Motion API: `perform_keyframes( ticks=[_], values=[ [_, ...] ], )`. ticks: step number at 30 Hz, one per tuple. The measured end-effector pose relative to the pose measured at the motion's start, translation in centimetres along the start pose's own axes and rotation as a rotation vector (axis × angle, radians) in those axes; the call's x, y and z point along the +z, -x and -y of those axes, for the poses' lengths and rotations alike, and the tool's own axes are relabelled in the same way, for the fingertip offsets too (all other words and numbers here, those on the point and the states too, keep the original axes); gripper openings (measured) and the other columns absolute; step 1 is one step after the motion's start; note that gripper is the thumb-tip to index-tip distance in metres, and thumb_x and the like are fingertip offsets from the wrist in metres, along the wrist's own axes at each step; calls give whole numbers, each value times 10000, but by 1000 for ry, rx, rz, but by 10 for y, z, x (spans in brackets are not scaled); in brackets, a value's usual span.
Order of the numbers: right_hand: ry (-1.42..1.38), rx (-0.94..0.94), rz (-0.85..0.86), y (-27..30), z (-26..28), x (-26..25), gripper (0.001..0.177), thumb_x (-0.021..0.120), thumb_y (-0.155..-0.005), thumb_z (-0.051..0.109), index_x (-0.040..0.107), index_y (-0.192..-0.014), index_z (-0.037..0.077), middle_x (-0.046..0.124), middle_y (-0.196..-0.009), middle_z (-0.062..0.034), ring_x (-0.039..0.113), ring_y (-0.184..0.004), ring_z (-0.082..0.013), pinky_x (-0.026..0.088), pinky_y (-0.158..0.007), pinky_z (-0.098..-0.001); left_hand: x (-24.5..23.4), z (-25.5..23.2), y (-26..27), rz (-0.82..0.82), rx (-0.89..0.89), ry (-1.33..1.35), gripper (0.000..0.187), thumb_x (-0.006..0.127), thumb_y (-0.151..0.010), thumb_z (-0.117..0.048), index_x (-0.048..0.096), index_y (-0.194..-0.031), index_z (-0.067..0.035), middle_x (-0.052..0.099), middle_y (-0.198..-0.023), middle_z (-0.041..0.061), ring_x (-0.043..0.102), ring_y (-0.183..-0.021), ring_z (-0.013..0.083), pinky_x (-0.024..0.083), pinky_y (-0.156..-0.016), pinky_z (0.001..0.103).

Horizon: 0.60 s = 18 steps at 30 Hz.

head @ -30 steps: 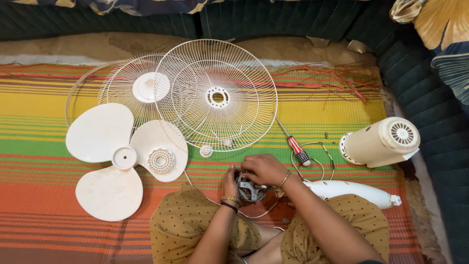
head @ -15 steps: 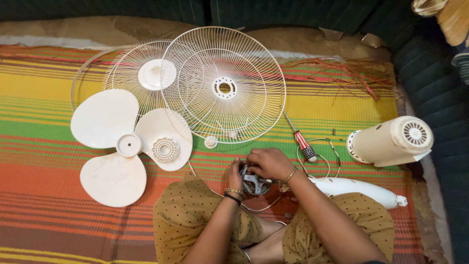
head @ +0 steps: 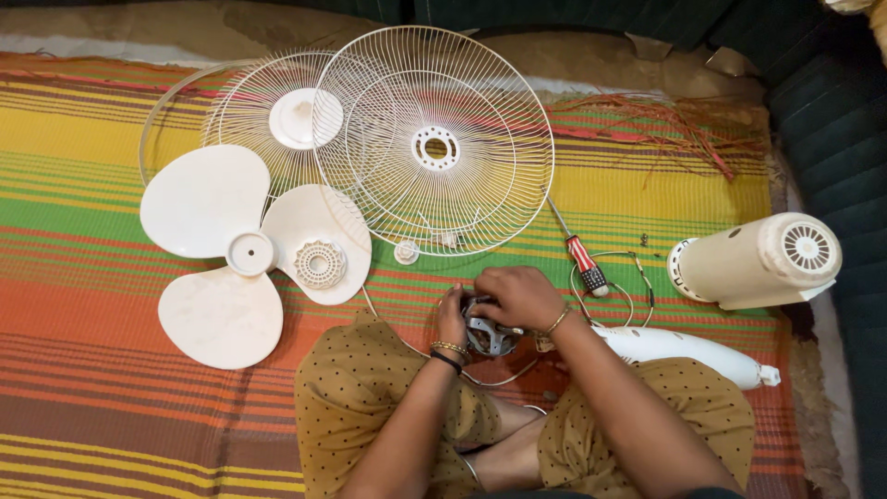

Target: The person sits on a mat and works on a disassembled electric fan motor. They use a screwdriver to tighten screws on the motor housing and handle the motor and wiring by hand. The fan blades, cage, and stand are laid out nearby.

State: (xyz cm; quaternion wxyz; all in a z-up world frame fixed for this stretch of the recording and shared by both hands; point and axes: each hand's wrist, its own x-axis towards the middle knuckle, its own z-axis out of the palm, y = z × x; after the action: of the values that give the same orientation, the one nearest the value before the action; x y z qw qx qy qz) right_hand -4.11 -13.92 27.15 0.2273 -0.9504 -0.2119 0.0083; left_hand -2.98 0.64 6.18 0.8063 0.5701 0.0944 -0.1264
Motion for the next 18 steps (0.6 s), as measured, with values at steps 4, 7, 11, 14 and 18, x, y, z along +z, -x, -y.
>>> perform_keyframes(
  ticks=[4, 7, 11, 14, 18],
  values=[
    [-38, -38, -18, 0, -6, 7, 255, 728, -834, 343, 644, -933, 123, 666, -874, -66, 672, -820, -334, 519, -678, -472, -3, 7, -2, -15, -2, 1, 448, 522, -1023, -408, 656, -905, 3, 654, -836, 81, 607, -768, 184, 505, -739, 342],
    [4, -14, -25, -3, -7, 16, 260, 715, -866, 364, 648, -884, 113, 661, -835, -70, 665, -786, -343, 516, -674, -483, -3, 7, -3, 4, -28, 55, 442, 522, -1020, -412, 653, -910, -5, 654, -842, 75, 605, -774, 178, 504, -740, 338],
    [58, 2, -3, -7, -6, 19, 283, 685, -918, 382, 659, -820, 118, 659, -789, -73, 665, -752, -341, 514, -678, -494, -1, 2, -1, 9, -44, 80, 438, 529, -1022, -417, 643, -923, -5, 641, -856, 64, 598, -784, 165, 504, -740, 341],
    [31, 3, 0, -5, -3, 11, 320, 698, -887, 418, 664, -807, 110, 661, -771, -82, 665, -735, -347, 511, -663, -498, 0, -2, 2, 6, -50, 44, 444, 517, -1013, -416, 665, -922, -7, 669, -858, 72, 618, -782, 164, 511, -747, 327],
    [-28, -64, -70, -2, -5, 7, 301, 687, -823, 381, 663, -848, 82, 667, -795, -91, 662, -724, -355, 507, -629, -491, 0, 1, 0, -5, -85, 74, 432, 516, -1009, -402, 662, -918, -6, 682, -857, 89, 629, -777, 180, 516, -740, 334]
  ],
)
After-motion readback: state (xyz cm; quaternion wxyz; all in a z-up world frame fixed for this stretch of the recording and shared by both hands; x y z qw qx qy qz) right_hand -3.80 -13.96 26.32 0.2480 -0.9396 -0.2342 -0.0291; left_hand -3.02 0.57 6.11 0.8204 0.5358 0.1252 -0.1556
